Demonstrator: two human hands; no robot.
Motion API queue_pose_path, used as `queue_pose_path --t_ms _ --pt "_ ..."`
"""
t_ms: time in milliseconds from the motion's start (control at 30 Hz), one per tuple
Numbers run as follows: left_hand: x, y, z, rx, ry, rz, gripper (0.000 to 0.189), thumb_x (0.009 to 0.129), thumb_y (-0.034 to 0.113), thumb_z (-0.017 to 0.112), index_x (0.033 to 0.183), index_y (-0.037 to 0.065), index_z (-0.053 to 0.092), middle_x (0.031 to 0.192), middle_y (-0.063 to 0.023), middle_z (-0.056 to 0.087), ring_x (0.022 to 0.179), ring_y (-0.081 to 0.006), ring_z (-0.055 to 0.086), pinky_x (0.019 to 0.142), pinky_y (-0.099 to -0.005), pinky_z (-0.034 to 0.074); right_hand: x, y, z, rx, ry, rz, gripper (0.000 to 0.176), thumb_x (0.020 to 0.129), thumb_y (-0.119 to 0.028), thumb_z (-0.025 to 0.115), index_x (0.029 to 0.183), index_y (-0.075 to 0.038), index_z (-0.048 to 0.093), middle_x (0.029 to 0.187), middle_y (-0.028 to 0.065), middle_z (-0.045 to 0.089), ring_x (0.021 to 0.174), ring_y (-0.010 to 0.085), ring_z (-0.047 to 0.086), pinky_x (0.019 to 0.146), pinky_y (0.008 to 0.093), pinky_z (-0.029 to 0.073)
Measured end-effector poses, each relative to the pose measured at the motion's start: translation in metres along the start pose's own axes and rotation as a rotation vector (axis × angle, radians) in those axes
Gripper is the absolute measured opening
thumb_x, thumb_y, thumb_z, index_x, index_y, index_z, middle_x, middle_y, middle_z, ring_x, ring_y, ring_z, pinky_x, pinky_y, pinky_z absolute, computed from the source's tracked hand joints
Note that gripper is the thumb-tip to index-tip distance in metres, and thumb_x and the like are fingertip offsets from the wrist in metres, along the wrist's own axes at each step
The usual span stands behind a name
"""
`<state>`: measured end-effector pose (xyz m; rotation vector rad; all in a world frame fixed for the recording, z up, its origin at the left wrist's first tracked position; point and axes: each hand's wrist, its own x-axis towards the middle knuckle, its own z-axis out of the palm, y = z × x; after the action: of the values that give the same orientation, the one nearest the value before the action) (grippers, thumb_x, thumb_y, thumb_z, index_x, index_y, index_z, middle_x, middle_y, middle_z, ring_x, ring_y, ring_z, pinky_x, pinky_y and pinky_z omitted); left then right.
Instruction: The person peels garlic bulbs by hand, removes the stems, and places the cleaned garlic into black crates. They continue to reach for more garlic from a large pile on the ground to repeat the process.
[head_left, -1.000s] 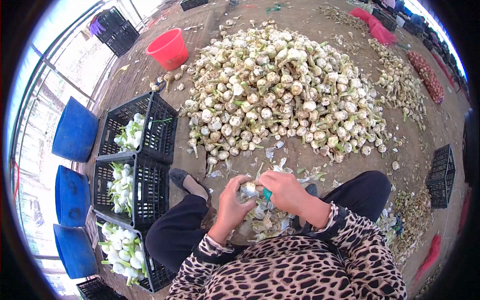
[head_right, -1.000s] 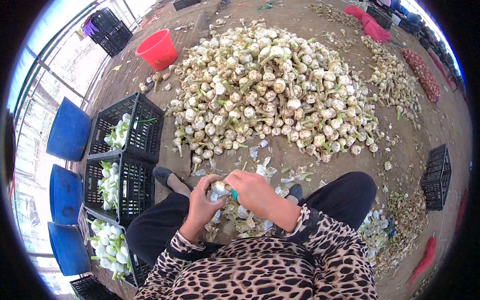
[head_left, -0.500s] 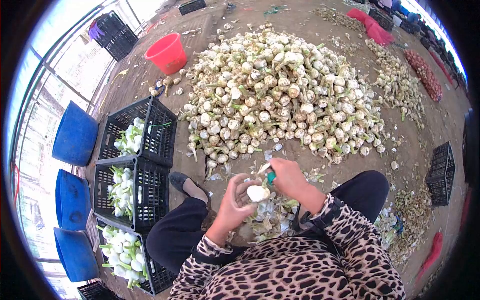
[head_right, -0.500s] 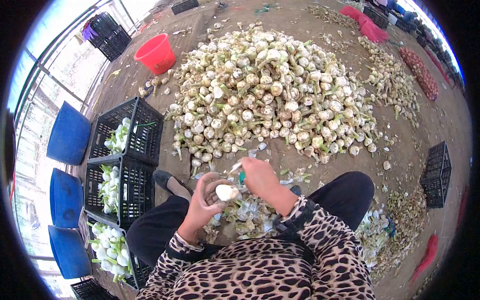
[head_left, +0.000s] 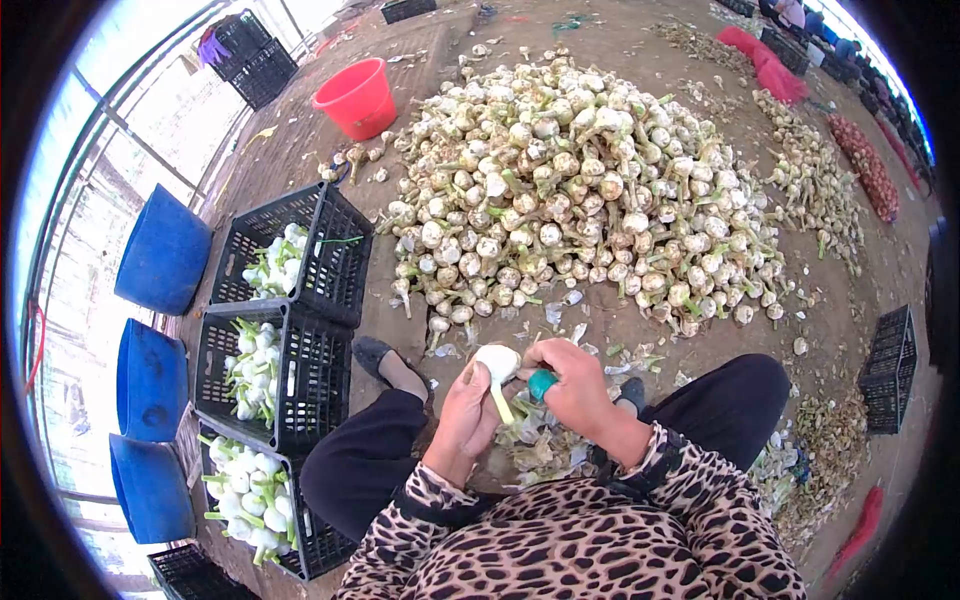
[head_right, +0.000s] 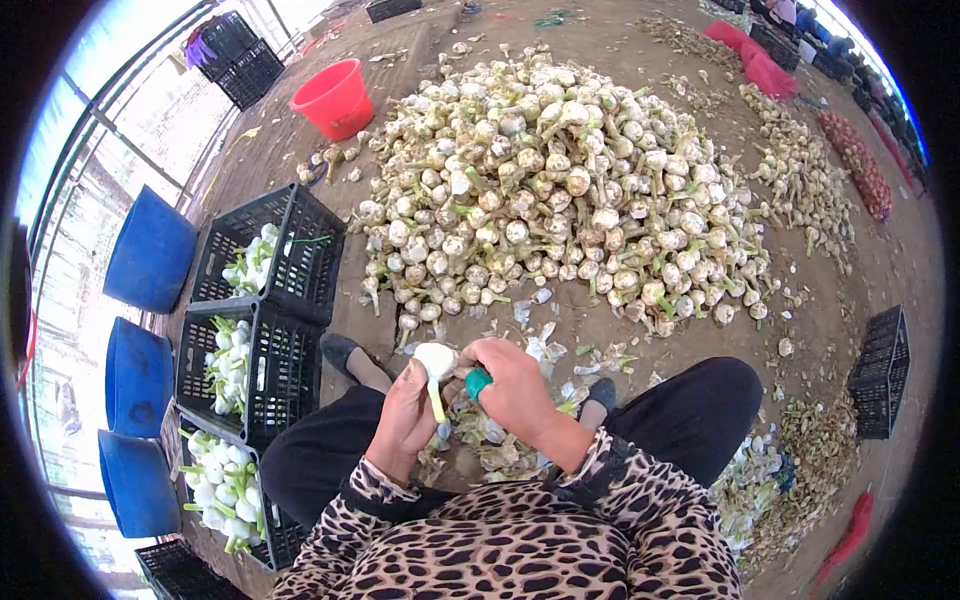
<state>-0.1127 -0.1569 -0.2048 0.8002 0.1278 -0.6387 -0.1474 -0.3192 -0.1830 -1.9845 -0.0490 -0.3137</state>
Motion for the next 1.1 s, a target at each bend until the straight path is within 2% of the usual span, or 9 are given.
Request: queue_pose_path --t_ms 100,200,233,300,433,633,833,1033,1100 --pt "0.003 -0.001 -0.004 0.007 0.049 -0.052 0.048 0.095 0.041 0.041 0.122 0.001 0.046 0.114 -0.0115 0.057 0.104 -0.0233 0.055 0.09 -0.0369 0.045 0.003 -0.009 -0.001 0.035 0.02 0.09 0.014 0.076 -0.005 0.063 0.087 -0.001 0.056 0.083 0.0152 0.061 0.075 0.0336 0.059 0.066 0.0372 0.047" --pt "0.004 0.004 -0.002 -0.149 -0.1 -0.055 0.049 0.096 0.042 0.038 0.121 0.001 0.047 0.115 -0.0112 0.057 0.099 -0.0219 0.055 0.084 -0.0338 0.046 0.007 -0.004 0.0 -0.031 0.072 0.188 0.017 0.077 -0.007 0.064 0.09 -0.001 0.057 0.082 0.0152 0.062 0.075 0.0331 0.06 0.066 0.036 0.048" --pt "0.001 0.005 0.003 -0.073 0.032 -0.086 0.046 0.096 0.04 0.039 0.12 0.003 0.047 0.115 -0.0104 0.057 0.093 -0.019 0.055 0.079 -0.0308 0.046 0.008 0.002 -0.001 -0.033 0.102 0.18 0.017 0.077 -0.008 0.065 0.092 -0.001 0.058 0.083 0.0151 0.062 0.076 0.0329 0.061 0.067 0.0358 0.048" --pt "0.003 0.002 -0.008 -0.122 0.023 -0.094 0.042 0.096 0.036 0.042 0.121 0.002 0.047 0.114 -0.0097 0.057 0.098 -0.0199 0.055 0.085 -0.0316 0.045 0.01 -0.007 -0.004 0.098 0.095 0.236 0.021 0.076 -0.006 0.065 0.096 -0.002 0.059 0.085 0.0145 0.062 0.078 0.0331 0.061 0.07 0.0366 0.048" --pt "0.001 -0.001 -0.002 -0.018 0.026 -0.036 0.04 0.095 0.034 0.044 0.122 0.003 0.046 0.114 -0.008 0.056 0.102 -0.0193 0.056 0.089 -0.0322 0.046 0.006 -0.009 -0.003 -0.08 0.073 -0.077 0.022 0.073 -0.003 0.062 0.095 -0.003 0.061 0.086 0.0138 0.063 0.082 0.0324 0.061 0.071 0.0378 0.049" --pt "0.001 -0.003 -0.006 0.06 -0.017 0.028 0.042 0.092 0.028 0.053 0.125 0.003 0.043 0.117 -0.0073 0.054 0.106 -0.0184 0.054 0.091 -0.0333 0.045 0.007 -0.006 -0.006 -0.177 0.039 -0.208 0.024 0.069 0.0 0.06 0.093 -0.002 0.061 0.088 0.0132 0.063 0.083 0.0315 0.061 0.073 0.0385 0.049" --pt "-0.001 0.0 -0.002 0.33 0.043 0.081 0.042 0.091 0.009 0.054 0.13 0.002 0.04 0.117 -0.0092 0.053 0.107 -0.0189 0.054 0.094 -0.0324 0.043 0.006 -0.008 -0.009 -0.243 0.018 -0.139 0.017 0.071 -0.003 0.061 0.089 -0.004 0.059 0.082 0.0135 0.062 0.076 0.0325 0.061 0.064 0.0393 0.049" --pt "-0.005 0.0 -0.002 0.159 -0.073 0.073 0.042 0.091 0.017 0.056 0.128 0.002 0.042 0.114 -0.0107 0.056 0.099 -0.023 0.058 0.084 -0.0341 0.049 0.013 0.043 -0.01 -0.42 0.001 -0.002 0.021 0.07 0.0 0.059 0.09 -0.004 0.054 0.084 0.0155 0.06 0.079 0.0336 0.059 0.068 0.0427 0.047" --pt "-0.003 0.003 -0.004 0.085 -0.114 0.053 0.041 0.092 0.019 0.055 0.127 0.003 0.043 0.114 -0.0114 0.056 0.101 -0.0244 0.058 0.083 -0.0359 0.05 0.011 0.042 -0.015 -0.508 -0.001 0.054 0.024 0.071 0.0 0.06 0.094 -0.003 0.056 0.084 0.0154 0.061 0.078 0.0323 0.061 0.067 0.0394 0.048"
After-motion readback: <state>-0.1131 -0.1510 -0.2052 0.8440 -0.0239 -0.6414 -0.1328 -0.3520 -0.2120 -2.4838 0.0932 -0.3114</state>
